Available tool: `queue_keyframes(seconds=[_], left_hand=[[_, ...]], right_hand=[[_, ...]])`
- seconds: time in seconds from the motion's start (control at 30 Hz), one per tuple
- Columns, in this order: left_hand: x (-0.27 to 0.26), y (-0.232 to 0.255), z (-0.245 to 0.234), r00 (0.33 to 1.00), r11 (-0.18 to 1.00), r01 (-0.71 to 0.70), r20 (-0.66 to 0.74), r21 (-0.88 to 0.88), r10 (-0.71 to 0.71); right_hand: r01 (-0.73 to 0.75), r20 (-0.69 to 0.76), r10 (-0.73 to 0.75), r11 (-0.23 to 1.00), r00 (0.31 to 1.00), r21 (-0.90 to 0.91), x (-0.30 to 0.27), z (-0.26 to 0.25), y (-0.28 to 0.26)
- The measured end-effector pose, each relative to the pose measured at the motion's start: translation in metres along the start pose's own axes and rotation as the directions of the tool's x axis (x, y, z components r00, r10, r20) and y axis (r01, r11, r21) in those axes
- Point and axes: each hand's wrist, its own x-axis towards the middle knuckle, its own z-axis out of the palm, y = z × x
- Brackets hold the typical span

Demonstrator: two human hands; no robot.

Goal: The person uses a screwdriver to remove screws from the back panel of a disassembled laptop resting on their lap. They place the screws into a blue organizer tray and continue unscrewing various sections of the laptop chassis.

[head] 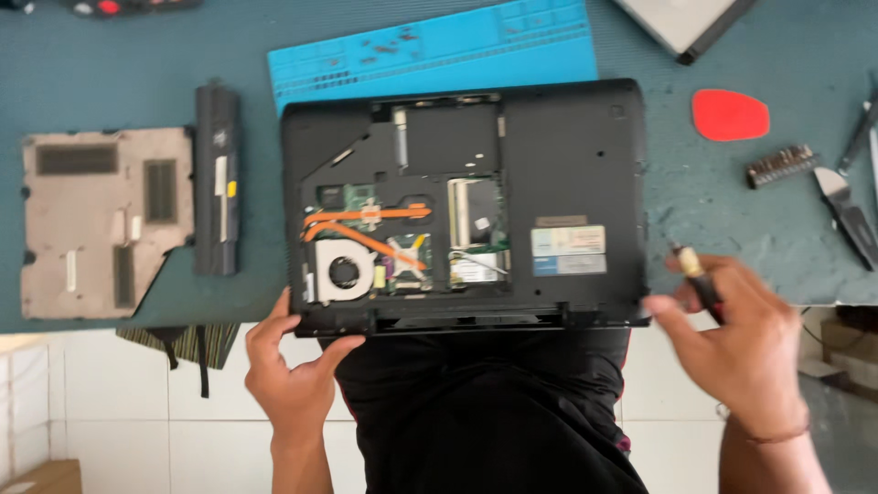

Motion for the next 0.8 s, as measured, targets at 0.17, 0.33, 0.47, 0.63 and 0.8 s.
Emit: queue_keyframes(seconds=[0.17, 0.33, 0.47, 0.63, 0.8], left_hand=[[0.009, 0.015, -0.007, 0.998, 0.998, -0.057, 0.023, -0.008, 0.057], [0.018, 0.034, -0.002, 0.982, 0.979, -0.184, 0.027, -0.086, 0.186], [0.024, 0.041, 0.005, 0.957, 0.941, -0.260, 0.074, -0.216, 0.281], [0.021, 0.035, 0.002, 0.977, 0.866, -0.032, 0.168, -0.500, 0.133], [0.029, 0.016, -0.004, 0.982, 0.712, -0.058, -0.170, -0.700, -0.087]], right_hand=[[-0.030, 0.284, 0.001, 0.995, 0.959, 0.098, 0.022, -0.004, -0.029], [0.005, 0.463, -0.111, 0.975, 0.879, 0.224, 0.035, 0.014, -0.072], [0.186, 0.419, -0.359, 0.898, 0.834, 0.400, 0.044, 0.022, -0.103], [0.209, 0.424, -0.479, 0.814, 0.769, 0.542, 0.057, 0.014, -0.130], [0.246, 0.237, -0.321, 0.923, 0.917, 0.297, 0.059, 0.015, -0.119]])
